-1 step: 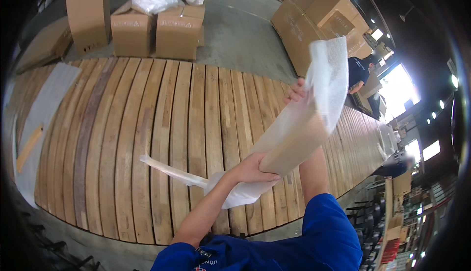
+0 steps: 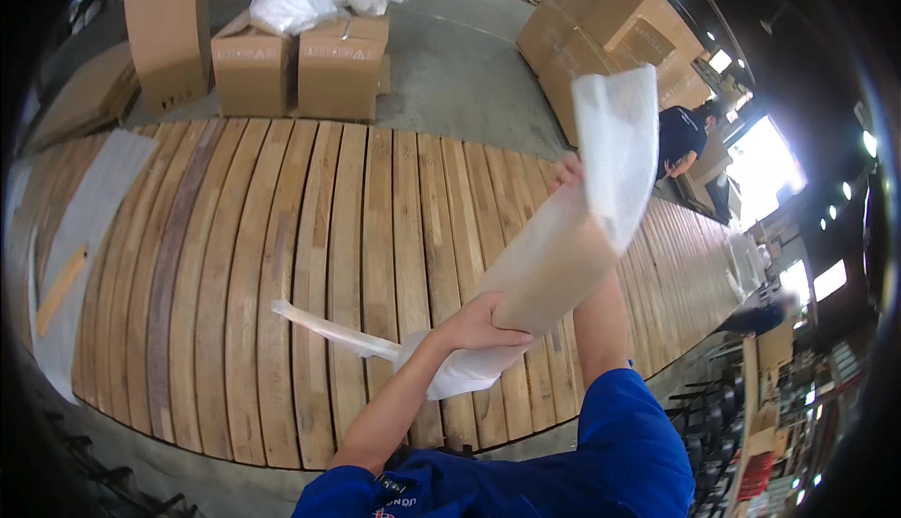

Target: The person wraps wooden chair legs in white protective paper and secures them with tape. The person repeatedly picks up chair legs, wraps them, and tapes the paper in place on a wooden workbench.

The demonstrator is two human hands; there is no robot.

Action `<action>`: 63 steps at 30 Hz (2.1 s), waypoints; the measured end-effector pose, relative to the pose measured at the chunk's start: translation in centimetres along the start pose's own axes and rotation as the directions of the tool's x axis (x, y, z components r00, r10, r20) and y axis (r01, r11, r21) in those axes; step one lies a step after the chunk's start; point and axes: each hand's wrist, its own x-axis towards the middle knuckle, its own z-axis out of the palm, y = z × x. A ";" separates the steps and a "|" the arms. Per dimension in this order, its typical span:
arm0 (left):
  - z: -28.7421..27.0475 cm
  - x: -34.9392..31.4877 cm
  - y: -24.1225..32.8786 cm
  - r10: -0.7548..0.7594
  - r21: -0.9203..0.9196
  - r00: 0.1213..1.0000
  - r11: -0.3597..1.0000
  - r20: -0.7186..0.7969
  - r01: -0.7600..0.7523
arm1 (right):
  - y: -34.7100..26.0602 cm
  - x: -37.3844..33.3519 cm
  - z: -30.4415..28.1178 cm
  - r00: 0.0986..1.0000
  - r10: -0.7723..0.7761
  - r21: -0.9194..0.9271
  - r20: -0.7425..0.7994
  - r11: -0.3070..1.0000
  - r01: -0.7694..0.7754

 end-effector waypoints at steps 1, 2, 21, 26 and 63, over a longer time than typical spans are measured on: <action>0.4 -0.2 -0.6 -0.027 0.010 1.000 1.000 0.005 0.027 | -2.2 -0.2 0.3 0.999 -0.050 -0.001 0.017 0.999 0.050; 0.6 -0.2 -0.4 -0.053 0.024 0.999 0.998 0.004 0.053 | -4.0 -0.3 0.2 0.994 -0.100 0.000 0.031 0.995 0.100; 5.4 0.3 1.5 0.241 0.258 0.864 0.957 -0.442 -0.135 | 0.4 -23.4 13.4 0.557 -0.550 -0.659 0.623 0.015 0.752; 7.8 1.2 0.9 0.314 0.249 0.772 0.946 -0.552 -0.206 | 0.1 -22.2 15.1 0.704 -0.386 -0.784 0.596 -0.089 0.615; 11.8 -7.6 9.1 0.438 0.153 0.822 0.899 -0.363 -0.411 | 3.8 -33.0 13.2 0.575 -0.682 -0.486 -0.452 0.728 0.483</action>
